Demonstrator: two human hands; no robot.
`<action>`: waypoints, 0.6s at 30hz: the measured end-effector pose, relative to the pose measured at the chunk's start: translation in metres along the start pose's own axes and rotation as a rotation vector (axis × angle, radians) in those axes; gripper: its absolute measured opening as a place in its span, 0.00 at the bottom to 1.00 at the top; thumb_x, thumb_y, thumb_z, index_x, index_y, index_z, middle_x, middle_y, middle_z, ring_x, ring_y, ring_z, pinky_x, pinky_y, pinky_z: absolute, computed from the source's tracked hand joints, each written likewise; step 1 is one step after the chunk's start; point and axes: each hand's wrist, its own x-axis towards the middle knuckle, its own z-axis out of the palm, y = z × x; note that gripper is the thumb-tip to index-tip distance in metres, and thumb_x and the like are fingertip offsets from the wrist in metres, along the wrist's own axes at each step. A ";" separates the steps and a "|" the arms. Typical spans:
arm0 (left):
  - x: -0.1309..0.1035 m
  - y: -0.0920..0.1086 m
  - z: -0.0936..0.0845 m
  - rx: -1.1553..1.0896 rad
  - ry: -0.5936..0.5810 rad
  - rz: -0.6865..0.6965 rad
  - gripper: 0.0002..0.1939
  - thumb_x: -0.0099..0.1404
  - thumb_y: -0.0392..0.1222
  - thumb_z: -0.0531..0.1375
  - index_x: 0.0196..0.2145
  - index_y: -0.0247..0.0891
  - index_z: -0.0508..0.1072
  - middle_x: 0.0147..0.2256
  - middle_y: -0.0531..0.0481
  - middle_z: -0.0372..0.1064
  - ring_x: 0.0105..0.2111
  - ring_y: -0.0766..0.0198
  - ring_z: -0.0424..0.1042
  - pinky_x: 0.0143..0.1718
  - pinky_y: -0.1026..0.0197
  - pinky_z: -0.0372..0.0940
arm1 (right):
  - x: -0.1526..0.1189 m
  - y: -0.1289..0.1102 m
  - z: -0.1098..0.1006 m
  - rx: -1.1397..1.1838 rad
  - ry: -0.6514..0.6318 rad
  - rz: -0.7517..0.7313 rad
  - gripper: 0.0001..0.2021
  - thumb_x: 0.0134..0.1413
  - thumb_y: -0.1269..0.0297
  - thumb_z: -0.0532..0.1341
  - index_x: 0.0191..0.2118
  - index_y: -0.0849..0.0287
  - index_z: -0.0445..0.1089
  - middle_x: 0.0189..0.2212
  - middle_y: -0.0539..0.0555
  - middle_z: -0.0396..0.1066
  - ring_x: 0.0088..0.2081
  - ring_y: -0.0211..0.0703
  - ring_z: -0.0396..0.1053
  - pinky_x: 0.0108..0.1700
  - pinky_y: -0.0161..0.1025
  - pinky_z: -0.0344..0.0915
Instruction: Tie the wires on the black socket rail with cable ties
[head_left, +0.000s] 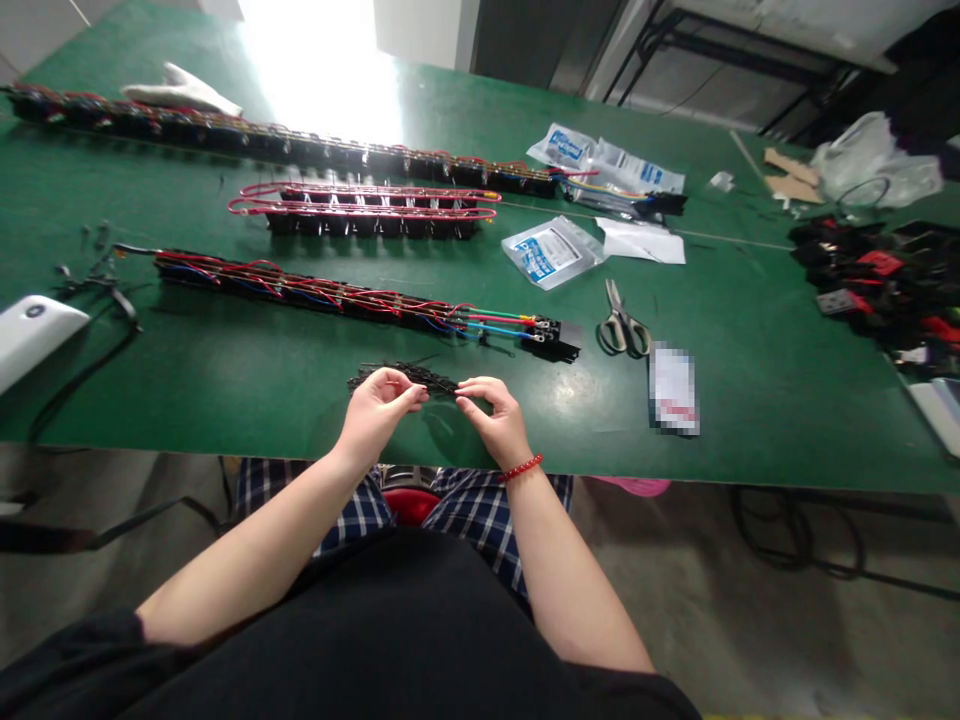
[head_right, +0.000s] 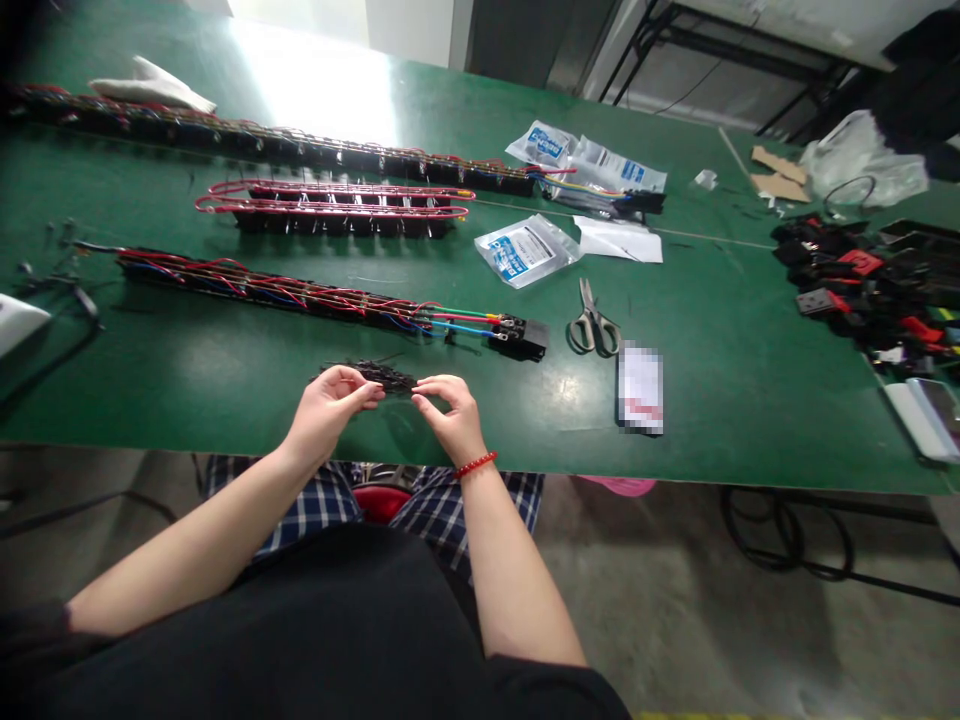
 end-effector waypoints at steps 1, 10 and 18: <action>0.000 0.000 -0.001 0.008 0.001 0.009 0.22 0.52 0.52 0.73 0.33 0.37 0.69 0.30 0.48 0.78 0.35 0.57 0.81 0.35 0.60 0.75 | 0.000 0.000 0.000 0.003 -0.003 0.005 0.03 0.57 0.60 0.67 0.36 0.52 0.78 0.41 0.54 0.78 0.47 0.47 0.74 0.57 0.50 0.70; -0.001 -0.004 -0.005 0.103 -0.025 0.089 0.18 0.56 0.52 0.71 0.34 0.38 0.70 0.32 0.48 0.79 0.35 0.58 0.81 0.36 0.59 0.75 | 0.000 0.001 0.000 -0.026 -0.020 -0.023 0.04 0.56 0.60 0.68 0.37 0.51 0.78 0.40 0.53 0.78 0.47 0.47 0.74 0.56 0.50 0.70; 0.001 -0.005 -0.006 0.114 -0.038 0.100 0.17 0.57 0.51 0.70 0.34 0.39 0.70 0.33 0.48 0.79 0.36 0.58 0.81 0.36 0.60 0.74 | 0.001 0.000 -0.001 -0.040 -0.019 -0.028 0.02 0.56 0.62 0.68 0.36 0.51 0.79 0.40 0.53 0.78 0.47 0.47 0.73 0.56 0.50 0.70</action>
